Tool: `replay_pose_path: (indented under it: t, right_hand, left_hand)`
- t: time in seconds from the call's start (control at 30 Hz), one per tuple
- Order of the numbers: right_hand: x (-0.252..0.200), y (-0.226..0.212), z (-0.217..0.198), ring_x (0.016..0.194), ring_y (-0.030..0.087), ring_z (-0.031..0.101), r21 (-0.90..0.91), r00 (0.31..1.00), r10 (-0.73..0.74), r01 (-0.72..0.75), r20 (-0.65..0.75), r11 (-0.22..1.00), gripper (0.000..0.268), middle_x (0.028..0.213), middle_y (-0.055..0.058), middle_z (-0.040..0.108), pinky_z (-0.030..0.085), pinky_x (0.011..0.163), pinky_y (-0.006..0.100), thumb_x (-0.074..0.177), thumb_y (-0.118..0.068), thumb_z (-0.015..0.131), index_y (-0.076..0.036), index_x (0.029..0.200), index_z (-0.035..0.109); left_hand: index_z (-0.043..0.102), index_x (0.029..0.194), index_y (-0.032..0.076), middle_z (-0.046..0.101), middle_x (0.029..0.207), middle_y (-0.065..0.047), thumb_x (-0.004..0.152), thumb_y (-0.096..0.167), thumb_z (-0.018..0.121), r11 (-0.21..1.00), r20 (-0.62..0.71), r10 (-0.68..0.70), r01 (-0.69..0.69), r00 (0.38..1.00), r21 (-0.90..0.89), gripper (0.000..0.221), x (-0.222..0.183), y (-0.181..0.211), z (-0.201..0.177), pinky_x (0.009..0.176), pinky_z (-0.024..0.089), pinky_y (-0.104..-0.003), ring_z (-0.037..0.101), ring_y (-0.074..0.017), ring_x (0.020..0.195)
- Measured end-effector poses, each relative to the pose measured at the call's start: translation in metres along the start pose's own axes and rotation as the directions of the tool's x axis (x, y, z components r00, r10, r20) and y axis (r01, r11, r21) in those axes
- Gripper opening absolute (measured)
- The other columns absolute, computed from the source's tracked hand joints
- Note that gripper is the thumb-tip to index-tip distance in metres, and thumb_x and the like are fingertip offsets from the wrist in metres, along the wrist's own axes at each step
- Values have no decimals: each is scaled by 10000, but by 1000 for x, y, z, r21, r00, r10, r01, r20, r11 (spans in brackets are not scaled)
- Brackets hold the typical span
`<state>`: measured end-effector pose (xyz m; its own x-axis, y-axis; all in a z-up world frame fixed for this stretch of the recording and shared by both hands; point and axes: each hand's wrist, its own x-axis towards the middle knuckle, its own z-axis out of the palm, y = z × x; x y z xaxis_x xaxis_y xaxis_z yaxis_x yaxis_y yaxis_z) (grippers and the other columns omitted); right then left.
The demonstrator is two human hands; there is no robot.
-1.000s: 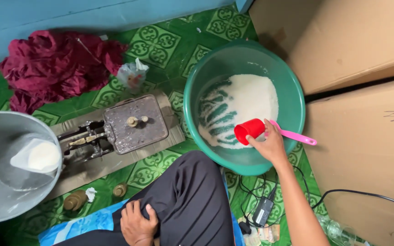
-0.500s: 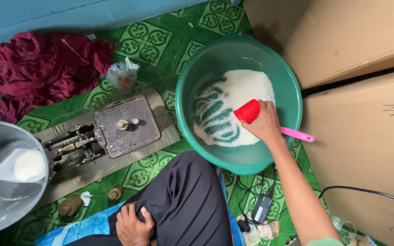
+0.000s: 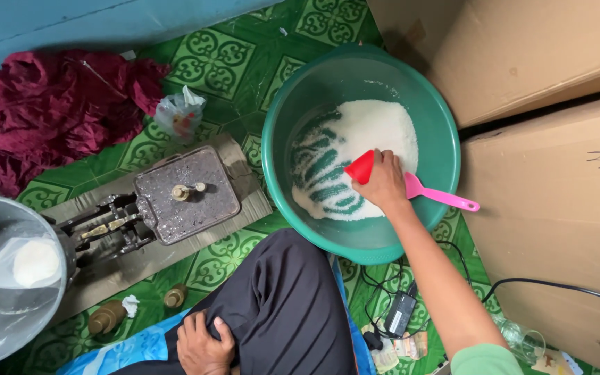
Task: Scooping white powder from a basin into a funnel using a cup and spatula
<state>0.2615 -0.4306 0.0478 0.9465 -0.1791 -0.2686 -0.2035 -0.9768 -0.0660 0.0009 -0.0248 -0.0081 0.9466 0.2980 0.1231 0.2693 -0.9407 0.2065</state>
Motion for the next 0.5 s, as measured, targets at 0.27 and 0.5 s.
replay_pose_path:
  t: [0.27,0.5]
  right_hand:
    - [-32,-60,-30,1075,327,541,287,960,-160,90,229,954,782,1174,182,535,507,861,438,692,-496,801,-72,1276,498]
    - [-10,-64,-5,1150,384,468,224,963,-268,261,2,939,888,1225,177,462,458,905,480,688,-363,840,-3,1369,399]
  left_hand:
    - [657,989,130,615,1000,-52,819,375,506,1000,-14,-11,10,1000,-20,334,-1,1,1,707,452,-417,570,-318,869]
    - [657,980,125,607,989,-49,810,382,506,1000,-6,13,-13,1000,-5,342,-2,-3,4,687,446,-410,557,-314,844]
